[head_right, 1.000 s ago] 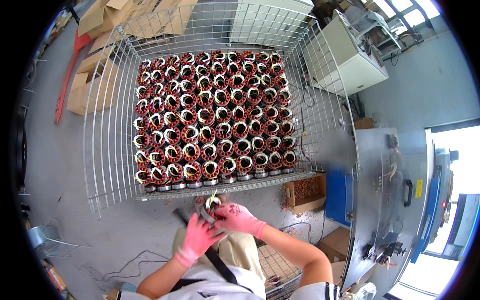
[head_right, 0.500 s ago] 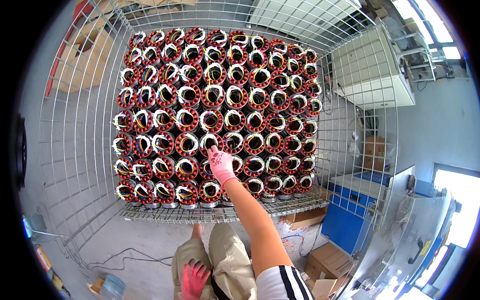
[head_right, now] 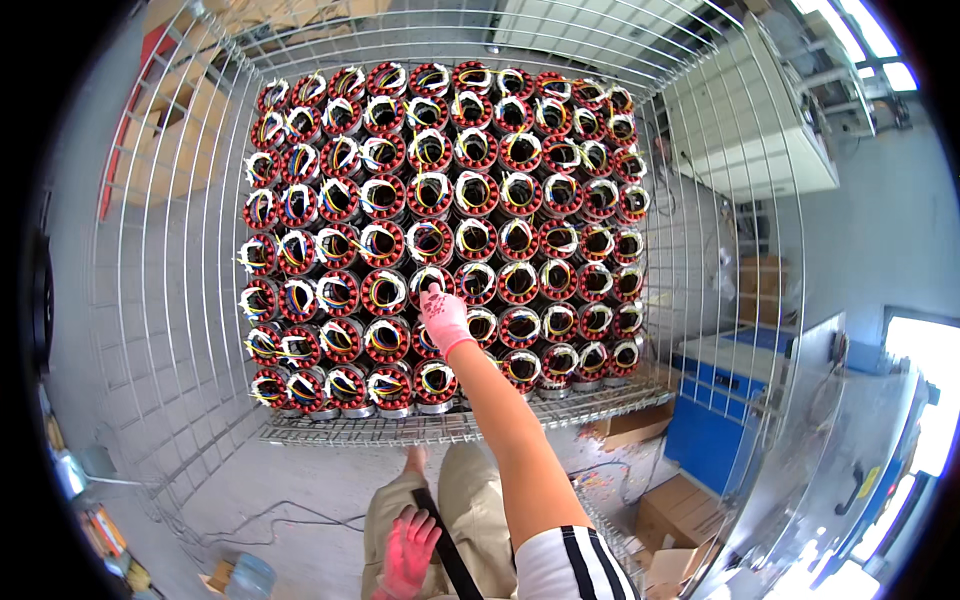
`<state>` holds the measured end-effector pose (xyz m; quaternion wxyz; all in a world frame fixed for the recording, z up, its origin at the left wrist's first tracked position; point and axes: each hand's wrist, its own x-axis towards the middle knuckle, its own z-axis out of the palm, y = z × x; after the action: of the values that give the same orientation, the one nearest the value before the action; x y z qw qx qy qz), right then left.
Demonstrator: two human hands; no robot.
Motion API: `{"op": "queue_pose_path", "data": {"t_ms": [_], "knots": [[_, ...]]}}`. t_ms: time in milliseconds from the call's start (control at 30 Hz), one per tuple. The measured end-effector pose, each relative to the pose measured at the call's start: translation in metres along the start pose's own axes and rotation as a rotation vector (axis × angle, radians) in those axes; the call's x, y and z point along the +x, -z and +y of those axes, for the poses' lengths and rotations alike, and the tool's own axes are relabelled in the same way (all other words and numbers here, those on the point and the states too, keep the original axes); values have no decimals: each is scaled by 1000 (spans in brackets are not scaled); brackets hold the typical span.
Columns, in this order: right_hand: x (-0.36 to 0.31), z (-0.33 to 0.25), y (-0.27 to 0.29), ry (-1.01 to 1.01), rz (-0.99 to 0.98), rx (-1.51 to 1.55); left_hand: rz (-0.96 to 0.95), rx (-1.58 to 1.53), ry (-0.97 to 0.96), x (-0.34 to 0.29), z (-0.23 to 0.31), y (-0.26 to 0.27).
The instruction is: The person places a stator onto a test fixture to connect its wires, then removes it and places it into a large metal wire bin with other units.
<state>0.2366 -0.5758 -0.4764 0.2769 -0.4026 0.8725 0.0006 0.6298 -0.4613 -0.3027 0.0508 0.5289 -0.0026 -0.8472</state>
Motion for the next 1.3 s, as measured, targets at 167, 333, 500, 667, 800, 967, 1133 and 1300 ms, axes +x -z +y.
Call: {"op": "queue_pose_path", "data": {"t_ms": [167, 333, 500, 667, 800, 967, 1133, 1300], "knots": [[-97, 13, 19, 65, 454, 380, -142, 313, -74, -26, 24, -32], [-306, 91, -18, -364, 560, 636, -380, 715, -28, -4, 30, -38], [-611, 126, -157, -1519, 1234, 881, -667, 1246, -122, -11, -12, -99], [-865, -26, -332, -2522, 1399, 679, -894, 1786, 23, -44, -128, -134], [-896, -159, -394, -2803, 1144, 1236, -1326, 2054, 89, -56, -257, -108], [-846, -220, -491, -2513, 1101, 1912, -2295, 2285, -512, -71, -447, -26], [-865, -165, -556, -2324, 1063, 2174, -2595, 2225, -928, -50, -566, 65], [-893, -200, -704, -2882, 1143, 1847, -2697, 2338, -1135, -46, -591, 95]]}}
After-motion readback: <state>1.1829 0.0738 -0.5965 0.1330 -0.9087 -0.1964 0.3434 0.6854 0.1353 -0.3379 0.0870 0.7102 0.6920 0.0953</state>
